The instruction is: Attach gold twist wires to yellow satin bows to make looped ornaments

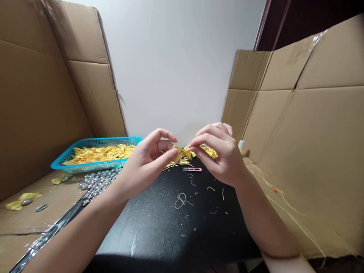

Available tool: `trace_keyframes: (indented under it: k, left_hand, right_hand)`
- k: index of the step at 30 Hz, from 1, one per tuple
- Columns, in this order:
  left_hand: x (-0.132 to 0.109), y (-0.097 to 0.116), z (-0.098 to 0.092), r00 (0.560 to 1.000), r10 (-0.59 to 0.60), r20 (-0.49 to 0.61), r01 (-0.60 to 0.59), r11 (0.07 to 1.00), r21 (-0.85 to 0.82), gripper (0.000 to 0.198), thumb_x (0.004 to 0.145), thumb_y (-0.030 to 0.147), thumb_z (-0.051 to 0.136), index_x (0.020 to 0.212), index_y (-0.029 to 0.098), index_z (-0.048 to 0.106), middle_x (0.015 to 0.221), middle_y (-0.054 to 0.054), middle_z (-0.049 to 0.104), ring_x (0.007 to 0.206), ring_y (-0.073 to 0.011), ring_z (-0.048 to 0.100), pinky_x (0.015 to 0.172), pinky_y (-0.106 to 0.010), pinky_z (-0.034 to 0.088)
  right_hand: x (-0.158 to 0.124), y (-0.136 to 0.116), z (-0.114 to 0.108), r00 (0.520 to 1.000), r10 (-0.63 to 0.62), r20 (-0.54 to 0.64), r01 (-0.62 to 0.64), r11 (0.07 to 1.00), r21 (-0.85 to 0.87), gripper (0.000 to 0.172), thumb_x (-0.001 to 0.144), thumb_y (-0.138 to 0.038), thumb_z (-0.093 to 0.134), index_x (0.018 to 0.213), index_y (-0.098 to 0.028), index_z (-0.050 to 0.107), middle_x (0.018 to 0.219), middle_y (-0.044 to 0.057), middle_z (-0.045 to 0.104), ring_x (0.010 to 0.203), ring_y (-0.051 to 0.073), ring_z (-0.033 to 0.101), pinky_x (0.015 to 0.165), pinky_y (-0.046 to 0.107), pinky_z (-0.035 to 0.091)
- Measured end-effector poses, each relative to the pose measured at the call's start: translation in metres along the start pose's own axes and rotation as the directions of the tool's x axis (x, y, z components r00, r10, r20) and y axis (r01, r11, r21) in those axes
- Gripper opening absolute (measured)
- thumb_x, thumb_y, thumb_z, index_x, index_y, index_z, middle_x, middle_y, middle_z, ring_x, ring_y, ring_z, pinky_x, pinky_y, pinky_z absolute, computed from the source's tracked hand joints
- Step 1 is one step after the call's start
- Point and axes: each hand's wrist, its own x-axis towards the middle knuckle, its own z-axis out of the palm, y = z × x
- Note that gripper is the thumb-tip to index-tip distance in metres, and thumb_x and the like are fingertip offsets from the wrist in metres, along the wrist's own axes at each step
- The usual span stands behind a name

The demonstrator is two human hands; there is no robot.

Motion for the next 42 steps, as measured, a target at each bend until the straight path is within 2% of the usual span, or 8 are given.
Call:
trace_keyframes:
  k: [9, 14, 17, 24, 28, 32, 35, 42]
  left_hand:
    - [-0.002, -0.001, 0.001, 0.999, 0.037, -0.02, -0.035, 0.995, 0.097, 0.013, 0.086, 0.025, 0.059, 0.094, 0.019, 0.051, 0.068, 0.001, 0.059, 0.062, -0.0112, 0.053, 0.057, -0.023, 0.042]
    - [-0.002, -0.001, 0.003, 0.998, 0.06, -0.014, -0.058, 0.991, 0.124, 0.013, 0.087, 0.026, 0.058, 0.096, 0.019, 0.051, 0.069, 0.001, 0.058, 0.064, -0.0119, 0.054, 0.06, -0.024, 0.043]
    - [-0.003, -0.002, 0.004, 0.997, 0.081, 0.002, -0.08, 0.987, 0.139, 0.012, 0.088, 0.026, 0.058, 0.095, 0.019, 0.052, 0.069, 0.001, 0.056, 0.065, -0.0114, 0.054, 0.06, -0.024, 0.044]
    - [-0.005, 0.001, 0.004, 0.994, 0.107, -0.024, -0.098, 0.965, 0.243, 0.01, 0.088, 0.025, 0.057, 0.095, 0.02, 0.052, 0.069, 0.001, 0.058, 0.063, -0.0114, 0.053, 0.057, -0.023, 0.043]
    - [-0.005, 0.002, 0.004, 0.993, 0.113, -0.029, -0.102, 0.962, 0.253, 0.009, 0.088, 0.025, 0.056, 0.095, 0.02, 0.052, 0.067, 0.002, 0.058, 0.062, -0.0118, 0.054, 0.056, -0.024, 0.043]
    - [-0.005, -0.001, 0.003, 0.995, 0.102, -0.017, -0.096, 0.973, 0.211, 0.009, 0.089, 0.025, 0.055, 0.096, 0.02, 0.051, 0.068, 0.002, 0.058, 0.064, -0.0112, 0.054, 0.057, -0.023, 0.042]
    - [-0.005, -0.002, 0.003, 0.996, 0.093, -0.006, -0.09, 0.978, 0.19, 0.01, 0.089, 0.025, 0.055, 0.097, 0.02, 0.051, 0.07, 0.002, 0.058, 0.065, -0.0109, 0.054, 0.058, -0.023, 0.042]
    - [-0.006, -0.003, 0.002, 0.994, 0.104, 0.026, -0.107, 0.962, 0.252, 0.009, 0.091, 0.026, 0.054, 0.098, 0.021, 0.05, 0.073, 0.002, 0.058, 0.065, -0.0105, 0.052, 0.058, -0.023, 0.042]
  right_hand:
    - [0.001, 0.002, -0.006, 0.999, -0.004, 0.038, 0.003, 1.0, 0.016, 0.011, 0.092, -0.02, 0.051, 0.084, -0.024, 0.057, 0.087, -0.002, 0.066, 0.084, 0.016, 0.056, 0.084, 0.036, 0.034]
    - [0.0, -0.004, -0.004, 0.999, 0.003, 0.035, -0.005, 0.998, 0.063, 0.006, 0.091, -0.026, 0.053, 0.093, -0.026, 0.059, 0.093, -0.001, 0.067, 0.089, 0.017, 0.058, 0.086, 0.036, 0.035]
    - [0.0, -0.007, -0.002, 0.999, -0.017, 0.031, 0.015, 0.999, 0.044, 0.01, 0.089, -0.029, 0.058, 0.098, -0.026, 0.061, 0.098, 0.0, 0.068, 0.092, 0.018, 0.057, 0.088, 0.037, 0.035]
    - [0.0, -0.004, -0.001, 0.999, 0.005, 0.039, -0.005, 1.0, 0.008, 0.006, 0.088, -0.027, 0.059, 0.084, -0.026, 0.064, 0.09, -0.003, 0.068, 0.09, 0.018, 0.057, 0.091, 0.039, 0.033]
    - [0.0, -0.003, -0.006, 0.997, 0.058, -0.043, -0.057, 0.998, 0.027, 0.002, 0.084, -0.026, 0.06, 0.084, -0.026, 0.062, 0.095, -0.001, 0.065, 0.093, 0.02, 0.056, 0.087, 0.04, 0.038]
    - [-0.002, -0.006, -0.007, 0.988, 0.045, -0.146, -0.042, 0.999, 0.019, 0.008, 0.081, -0.023, 0.062, 0.073, -0.026, 0.062, 0.103, 0.0, 0.061, 0.1, 0.022, 0.052, 0.089, 0.041, 0.039]
    - [-0.002, -0.005, -0.004, 0.995, 0.011, -0.1, -0.01, 1.0, 0.008, 0.009, 0.081, -0.026, 0.066, 0.072, -0.028, 0.066, 0.11, -0.001, 0.06, 0.106, 0.023, 0.051, 0.092, 0.043, 0.037]
    - [-0.001, 0.002, 0.002, 0.999, 0.029, 0.021, -0.031, 0.998, 0.059, 0.007, 0.085, -0.03, 0.064, 0.08, -0.028, 0.067, 0.116, -0.001, 0.06, 0.11, 0.023, 0.049, 0.095, 0.043, 0.034]
